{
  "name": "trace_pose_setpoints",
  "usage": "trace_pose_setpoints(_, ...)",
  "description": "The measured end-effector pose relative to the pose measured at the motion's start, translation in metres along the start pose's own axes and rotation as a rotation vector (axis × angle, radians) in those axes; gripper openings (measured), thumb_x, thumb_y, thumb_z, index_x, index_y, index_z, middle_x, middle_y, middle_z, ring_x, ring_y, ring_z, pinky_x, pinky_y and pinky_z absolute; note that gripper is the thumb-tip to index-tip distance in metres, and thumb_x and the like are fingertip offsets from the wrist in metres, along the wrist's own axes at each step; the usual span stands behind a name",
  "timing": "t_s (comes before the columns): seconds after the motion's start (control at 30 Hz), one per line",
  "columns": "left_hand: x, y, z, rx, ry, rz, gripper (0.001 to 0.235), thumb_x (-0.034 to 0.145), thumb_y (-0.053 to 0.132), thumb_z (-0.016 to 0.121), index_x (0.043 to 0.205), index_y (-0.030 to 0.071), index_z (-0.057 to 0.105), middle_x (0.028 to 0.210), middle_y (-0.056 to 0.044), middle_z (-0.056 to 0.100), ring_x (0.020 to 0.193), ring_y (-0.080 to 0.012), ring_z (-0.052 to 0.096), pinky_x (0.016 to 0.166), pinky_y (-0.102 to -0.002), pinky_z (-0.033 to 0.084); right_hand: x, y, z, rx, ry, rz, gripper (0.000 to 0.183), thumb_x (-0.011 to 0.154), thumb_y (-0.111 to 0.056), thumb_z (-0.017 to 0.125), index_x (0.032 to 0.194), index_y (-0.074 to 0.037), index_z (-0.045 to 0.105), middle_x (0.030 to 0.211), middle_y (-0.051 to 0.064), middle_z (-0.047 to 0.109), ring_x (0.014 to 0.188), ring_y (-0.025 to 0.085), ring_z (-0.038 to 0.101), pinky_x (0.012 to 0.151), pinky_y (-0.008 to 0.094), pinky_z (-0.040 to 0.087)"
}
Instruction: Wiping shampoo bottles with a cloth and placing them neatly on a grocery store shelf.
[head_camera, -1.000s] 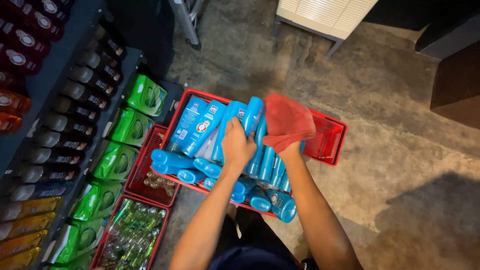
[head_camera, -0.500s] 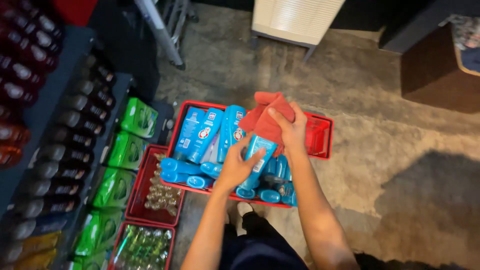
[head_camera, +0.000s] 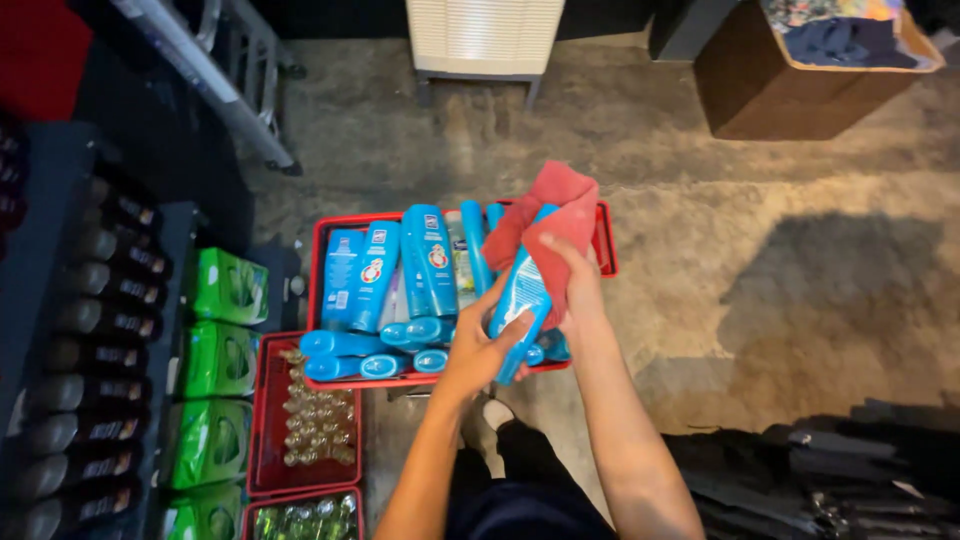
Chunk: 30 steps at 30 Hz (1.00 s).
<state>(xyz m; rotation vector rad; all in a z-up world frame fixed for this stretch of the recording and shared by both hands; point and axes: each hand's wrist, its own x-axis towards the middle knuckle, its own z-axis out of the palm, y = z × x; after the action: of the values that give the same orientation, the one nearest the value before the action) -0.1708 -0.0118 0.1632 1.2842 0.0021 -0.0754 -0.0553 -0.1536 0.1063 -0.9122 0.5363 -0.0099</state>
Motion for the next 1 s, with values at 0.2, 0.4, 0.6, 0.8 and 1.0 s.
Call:
trace_pose_setpoints(0.2, 0.008, -0.007, 0.037, 0.348, 0.145, 0.046, 0.072, 0.081, 0.013, 0.078, 0.149, 0.006, 0.054, 0.113, -0.029, 0.073, 0.105, -0.0365, 0.073, 0.084, -0.047, 0.059, -0.051, -0.023, -0.001, -0.232, -0.22, -0.383, 0.081, 0.063, -0.007, 0.097, 0.133, -0.018, 0.058, 0.117, -0.003, 0.07, 0.107, 0.009, 0.064, 0.101, 0.033, 0.052)
trace_pose_setpoints(0.4, 0.014, -0.017, 0.068, 0.368, 0.148, 0.225, 0.065, 0.079, 0.01, 0.079, 0.14, 0.001, 0.06, 0.121, -0.026, 0.072, 0.12, -0.0396, 0.066, 0.103, -0.052, 0.051, -0.064, -0.054, -0.024, -0.318, -0.272, -0.53, 0.062, 0.065, -0.007, 0.098, 0.117, -0.017, 0.066, 0.1, -0.003, 0.073, 0.092, 0.007, 0.066, 0.09, 0.028, 0.055)
trace_pose_setpoints(0.6, 0.017, -0.008, 0.117, 0.291, 0.086, 0.22, 0.072, 0.081, 0.007, 0.078, 0.15, 0.013, 0.055, 0.119, -0.023, 0.074, 0.109, -0.0305, 0.07, 0.085, -0.043, 0.058, -0.064, -0.096, -0.036, -0.17, 0.04, -0.507, 0.023, 0.084, -0.026, 0.09, 0.092, -0.015, 0.071, 0.078, -0.003, 0.07, 0.065, 0.003, 0.056, 0.063, 0.018, 0.045)
trace_pose_setpoints(0.8, 0.024, -0.017, 0.13, 0.284, 0.098, 0.212, 0.072, 0.082, 0.006, 0.075, 0.151, 0.016, 0.054, 0.119, -0.022, 0.075, 0.105, -0.026, 0.07, 0.082, -0.041, 0.06, -0.057, -0.105, -0.064, -0.291, -0.145, -0.456, 0.023, 0.083, -0.023, 0.089, 0.095, -0.014, 0.072, 0.077, -0.003, 0.067, 0.065, 0.003, 0.058, 0.062, 0.02, 0.048)
trace_pose_setpoints(1.0, 0.028, -0.025, 0.128, 0.104, 0.058, 0.155, 0.071, 0.086, 0.005, 0.076, 0.152, 0.017, 0.05, 0.086, -0.018, 0.075, 0.055, -0.0238, 0.071, 0.048, -0.028, 0.063, -0.041, -0.109, -0.076, -0.346, -0.267, -0.482, 0.034, 0.069, -0.009, 0.097, 0.091, -0.012, 0.071, 0.078, -0.001, 0.072, 0.068, 0.006, 0.064, 0.069, 0.023, 0.051)
